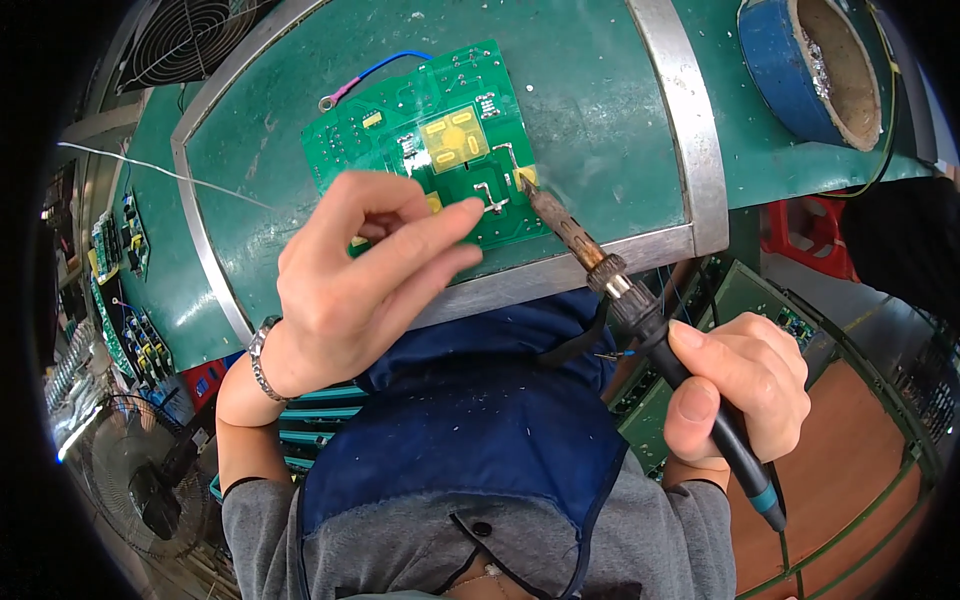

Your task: The person solders connections on a circuit board using a soldering iron and solder wire, sets it aside, and takes another circuit board from a pile. They then solder various points on both sides of the new circuit board using the soldering iron and solder wire.

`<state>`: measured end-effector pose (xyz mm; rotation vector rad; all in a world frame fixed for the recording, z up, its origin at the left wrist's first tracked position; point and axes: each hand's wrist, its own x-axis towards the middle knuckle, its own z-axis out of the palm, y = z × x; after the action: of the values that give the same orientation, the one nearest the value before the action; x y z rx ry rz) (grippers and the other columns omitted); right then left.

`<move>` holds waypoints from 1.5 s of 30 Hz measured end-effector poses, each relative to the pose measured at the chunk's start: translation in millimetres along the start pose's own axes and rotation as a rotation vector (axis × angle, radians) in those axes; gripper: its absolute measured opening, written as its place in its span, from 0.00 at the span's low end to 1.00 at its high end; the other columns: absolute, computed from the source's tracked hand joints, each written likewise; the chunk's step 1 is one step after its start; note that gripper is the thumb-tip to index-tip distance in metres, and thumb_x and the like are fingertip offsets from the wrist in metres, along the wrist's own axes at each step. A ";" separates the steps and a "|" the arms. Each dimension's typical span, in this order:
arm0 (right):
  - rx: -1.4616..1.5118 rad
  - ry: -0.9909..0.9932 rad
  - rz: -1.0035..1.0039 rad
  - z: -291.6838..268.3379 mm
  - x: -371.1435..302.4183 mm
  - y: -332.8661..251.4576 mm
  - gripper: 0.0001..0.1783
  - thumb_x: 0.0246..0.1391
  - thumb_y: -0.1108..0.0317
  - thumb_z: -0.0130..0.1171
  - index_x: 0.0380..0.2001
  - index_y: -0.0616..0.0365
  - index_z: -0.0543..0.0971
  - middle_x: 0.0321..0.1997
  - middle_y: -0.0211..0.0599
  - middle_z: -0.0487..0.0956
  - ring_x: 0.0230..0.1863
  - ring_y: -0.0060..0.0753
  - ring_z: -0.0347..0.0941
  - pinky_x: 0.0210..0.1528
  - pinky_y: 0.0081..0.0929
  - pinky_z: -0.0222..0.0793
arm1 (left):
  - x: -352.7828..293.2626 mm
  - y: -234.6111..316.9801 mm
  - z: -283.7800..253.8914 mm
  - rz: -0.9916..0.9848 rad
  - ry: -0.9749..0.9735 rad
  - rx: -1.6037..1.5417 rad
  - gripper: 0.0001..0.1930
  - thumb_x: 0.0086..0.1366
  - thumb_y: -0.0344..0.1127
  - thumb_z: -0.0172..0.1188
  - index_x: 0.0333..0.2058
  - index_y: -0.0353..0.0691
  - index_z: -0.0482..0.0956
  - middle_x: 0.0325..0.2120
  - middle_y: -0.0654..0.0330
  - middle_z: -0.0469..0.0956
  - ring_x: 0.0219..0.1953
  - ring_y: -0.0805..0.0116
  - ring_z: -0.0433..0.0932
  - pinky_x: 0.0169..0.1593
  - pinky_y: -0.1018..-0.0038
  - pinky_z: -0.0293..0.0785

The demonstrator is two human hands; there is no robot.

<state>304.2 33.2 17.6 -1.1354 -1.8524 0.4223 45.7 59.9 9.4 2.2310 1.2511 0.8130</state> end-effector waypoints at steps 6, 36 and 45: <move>-0.069 0.350 0.048 -12.8 -2.6 12.6 0.19 0.60 0.59 0.50 0.30 0.69 0.75 0.20 0.38 0.72 0.14 0.21 0.61 0.17 0.17 0.57 | -6.5 -5.9 -8.0 0.084 -0.027 0.097 0.19 0.47 0.20 0.67 0.41 0.36 0.82 0.34 0.58 0.71 0.29 0.69 0.73 0.28 0.77 0.71; 0.107 -0.001 -0.111 9.2 0.0 -6.2 0.16 0.54 0.61 0.60 0.29 0.68 0.80 0.12 0.33 0.74 0.10 0.24 0.67 0.12 0.17 0.57 | -8.0 -9.3 -9.8 -0.113 0.088 0.046 0.10 0.50 0.22 0.68 0.32 0.40 0.83 0.24 0.64 0.72 0.17 0.79 0.64 0.19 0.81 0.60; 0.075 -0.135 -0.216 11.6 21.9 -9.4 0.13 0.50 0.66 0.62 0.29 0.68 0.81 0.14 0.34 0.76 0.12 0.24 0.70 0.11 0.16 0.58 | -9.4 -18.0 -2.5 -0.060 0.109 0.015 0.11 0.49 0.22 0.68 0.33 0.39 0.83 0.24 0.64 0.72 0.18 0.78 0.65 0.19 0.81 0.60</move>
<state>285.7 48.6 28.8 -0.8627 -2.0345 0.4491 29.2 60.7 -2.7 2.1748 1.3715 0.9161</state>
